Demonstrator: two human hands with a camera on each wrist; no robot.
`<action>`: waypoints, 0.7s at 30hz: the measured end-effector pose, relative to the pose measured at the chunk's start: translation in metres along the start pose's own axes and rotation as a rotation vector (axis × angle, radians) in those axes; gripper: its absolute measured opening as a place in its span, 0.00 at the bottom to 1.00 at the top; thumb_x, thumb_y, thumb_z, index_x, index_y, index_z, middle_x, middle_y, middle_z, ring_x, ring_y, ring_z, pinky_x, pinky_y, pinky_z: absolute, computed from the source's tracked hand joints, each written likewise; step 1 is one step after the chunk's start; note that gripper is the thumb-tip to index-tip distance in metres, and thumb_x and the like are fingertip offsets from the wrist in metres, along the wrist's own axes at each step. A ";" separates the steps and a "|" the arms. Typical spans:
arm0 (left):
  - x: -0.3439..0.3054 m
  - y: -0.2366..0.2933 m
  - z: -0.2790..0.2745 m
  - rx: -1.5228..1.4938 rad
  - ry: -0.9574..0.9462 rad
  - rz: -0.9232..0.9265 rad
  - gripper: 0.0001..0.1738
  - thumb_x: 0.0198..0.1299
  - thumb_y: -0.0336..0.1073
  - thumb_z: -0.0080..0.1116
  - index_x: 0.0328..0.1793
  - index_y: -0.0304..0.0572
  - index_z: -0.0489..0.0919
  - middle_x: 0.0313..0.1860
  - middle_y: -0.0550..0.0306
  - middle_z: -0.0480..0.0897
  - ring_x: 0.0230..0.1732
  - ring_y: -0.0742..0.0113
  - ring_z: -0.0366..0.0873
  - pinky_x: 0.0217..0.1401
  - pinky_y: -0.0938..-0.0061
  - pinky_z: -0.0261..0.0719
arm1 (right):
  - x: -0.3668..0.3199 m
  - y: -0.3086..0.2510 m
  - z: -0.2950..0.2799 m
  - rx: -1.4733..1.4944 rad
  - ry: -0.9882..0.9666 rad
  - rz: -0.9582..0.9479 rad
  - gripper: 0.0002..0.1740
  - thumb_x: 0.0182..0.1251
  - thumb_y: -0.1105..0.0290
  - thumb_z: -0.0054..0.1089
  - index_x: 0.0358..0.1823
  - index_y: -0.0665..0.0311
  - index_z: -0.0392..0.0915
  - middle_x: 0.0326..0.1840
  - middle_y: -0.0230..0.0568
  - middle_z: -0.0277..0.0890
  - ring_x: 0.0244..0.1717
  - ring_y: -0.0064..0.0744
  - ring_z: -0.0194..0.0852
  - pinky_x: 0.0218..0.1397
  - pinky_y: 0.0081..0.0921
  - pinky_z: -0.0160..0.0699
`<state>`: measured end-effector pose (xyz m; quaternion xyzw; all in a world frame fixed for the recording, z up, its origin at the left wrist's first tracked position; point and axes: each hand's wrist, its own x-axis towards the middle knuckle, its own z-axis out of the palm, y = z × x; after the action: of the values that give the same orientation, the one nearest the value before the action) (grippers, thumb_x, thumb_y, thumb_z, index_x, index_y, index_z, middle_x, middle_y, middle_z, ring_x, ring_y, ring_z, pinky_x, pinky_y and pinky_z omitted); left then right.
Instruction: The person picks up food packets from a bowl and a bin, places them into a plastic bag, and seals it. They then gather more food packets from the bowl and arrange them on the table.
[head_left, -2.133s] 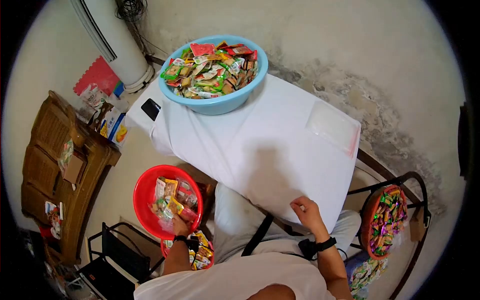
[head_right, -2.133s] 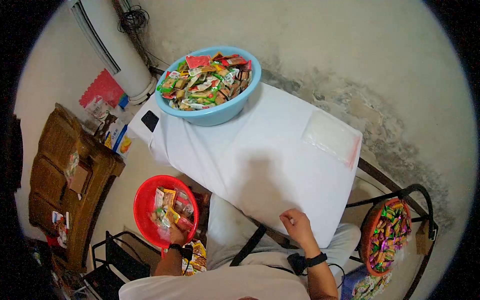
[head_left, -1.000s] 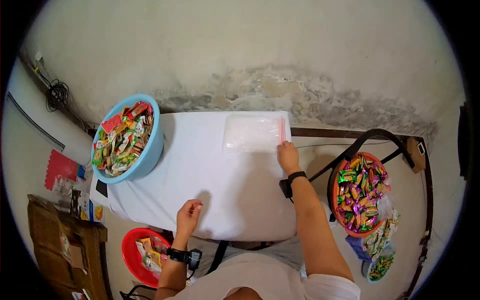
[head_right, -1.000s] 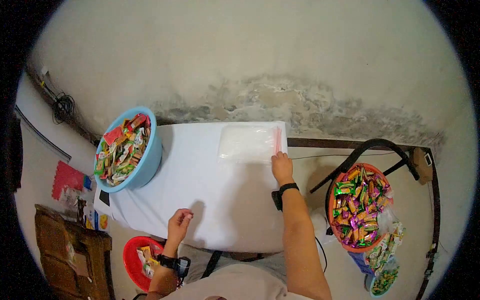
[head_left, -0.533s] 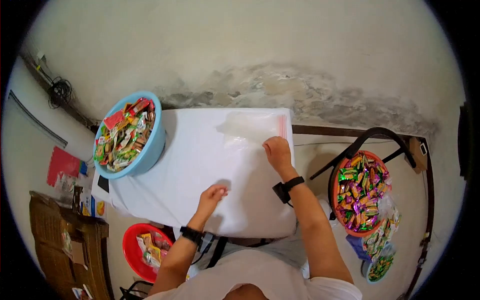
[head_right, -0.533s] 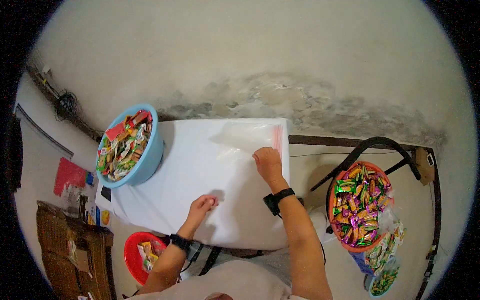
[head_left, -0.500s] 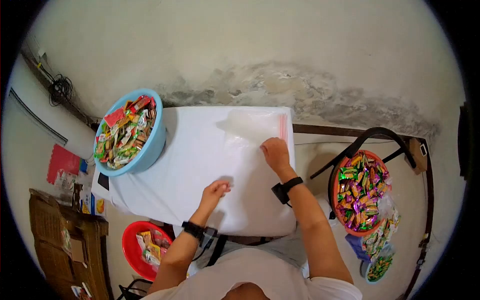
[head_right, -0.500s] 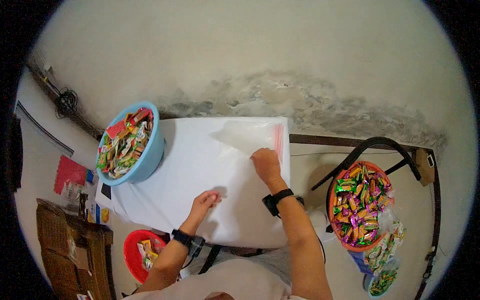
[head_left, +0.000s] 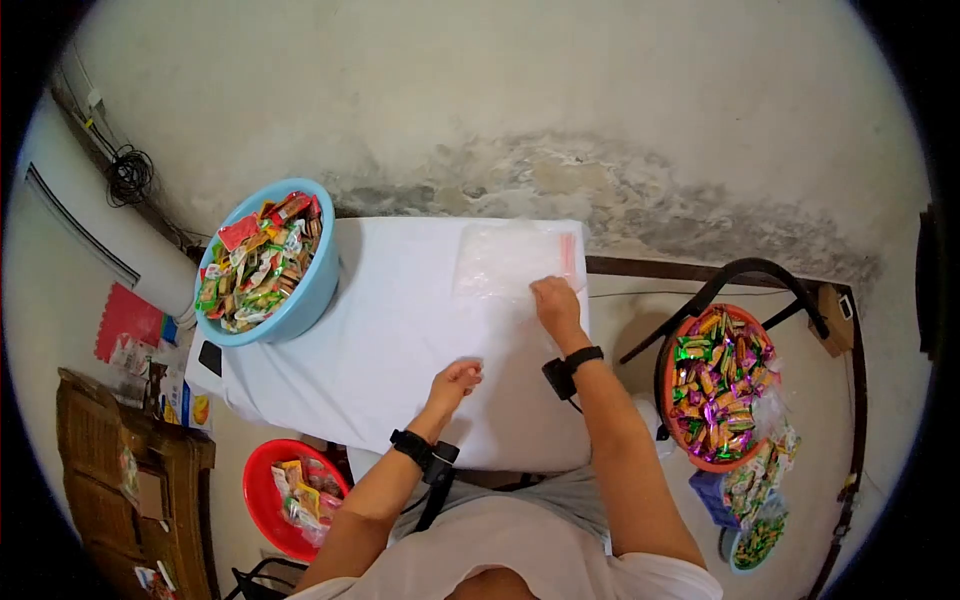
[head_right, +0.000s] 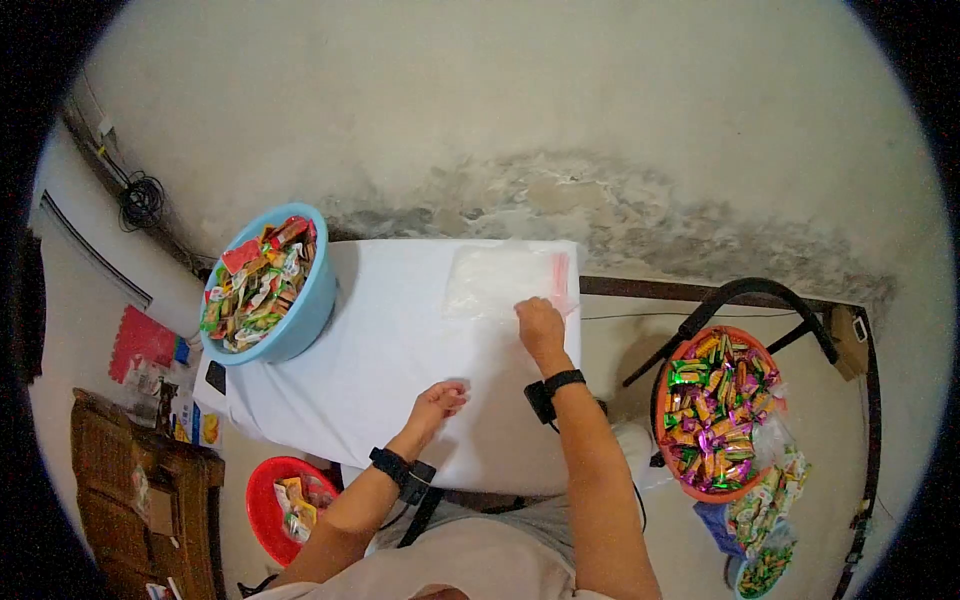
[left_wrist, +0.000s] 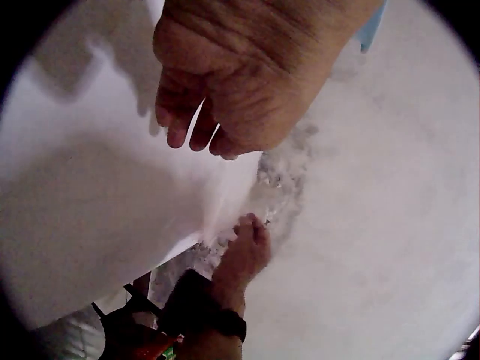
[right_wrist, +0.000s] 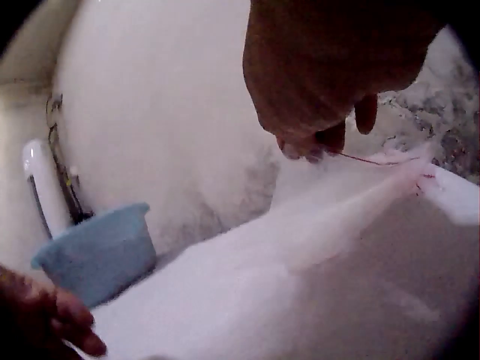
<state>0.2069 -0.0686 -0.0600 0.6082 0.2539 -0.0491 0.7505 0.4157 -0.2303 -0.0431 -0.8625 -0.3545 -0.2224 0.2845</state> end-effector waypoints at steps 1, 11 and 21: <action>0.000 0.000 0.000 -0.006 -0.010 0.014 0.14 0.62 0.38 0.53 0.53 0.46 0.75 0.44 0.65 0.79 0.43 0.77 0.75 0.39 0.84 0.69 | 0.008 -0.006 -0.014 0.135 0.085 0.056 0.04 0.57 0.73 0.52 0.31 0.61 0.76 0.29 0.42 0.73 0.35 0.46 0.72 0.36 0.35 0.73; -0.010 0.013 0.037 -0.105 0.016 0.440 0.21 0.61 0.24 0.48 0.62 0.36 0.66 0.51 0.53 0.75 0.51 0.66 0.74 0.53 0.76 0.74 | -0.051 -0.130 -0.038 0.652 -0.294 0.295 0.07 0.57 0.69 0.58 0.34 0.63 0.77 0.34 0.42 0.75 0.34 0.39 0.75 0.38 0.30 0.74; -0.043 -0.006 0.002 -0.552 0.105 0.156 0.16 0.65 0.37 0.47 0.56 0.39 0.70 0.50 0.54 0.77 0.48 0.67 0.76 0.48 0.74 0.76 | -0.108 -0.167 -0.030 0.208 -0.205 0.010 0.07 0.53 0.69 0.61 0.30 0.63 0.76 0.31 0.42 0.73 0.36 0.43 0.71 0.38 0.36 0.70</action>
<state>0.1682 -0.0816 -0.0458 0.4001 0.2485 0.1114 0.8751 0.2169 -0.2036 -0.0285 -0.8484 -0.3984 -0.0937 0.3358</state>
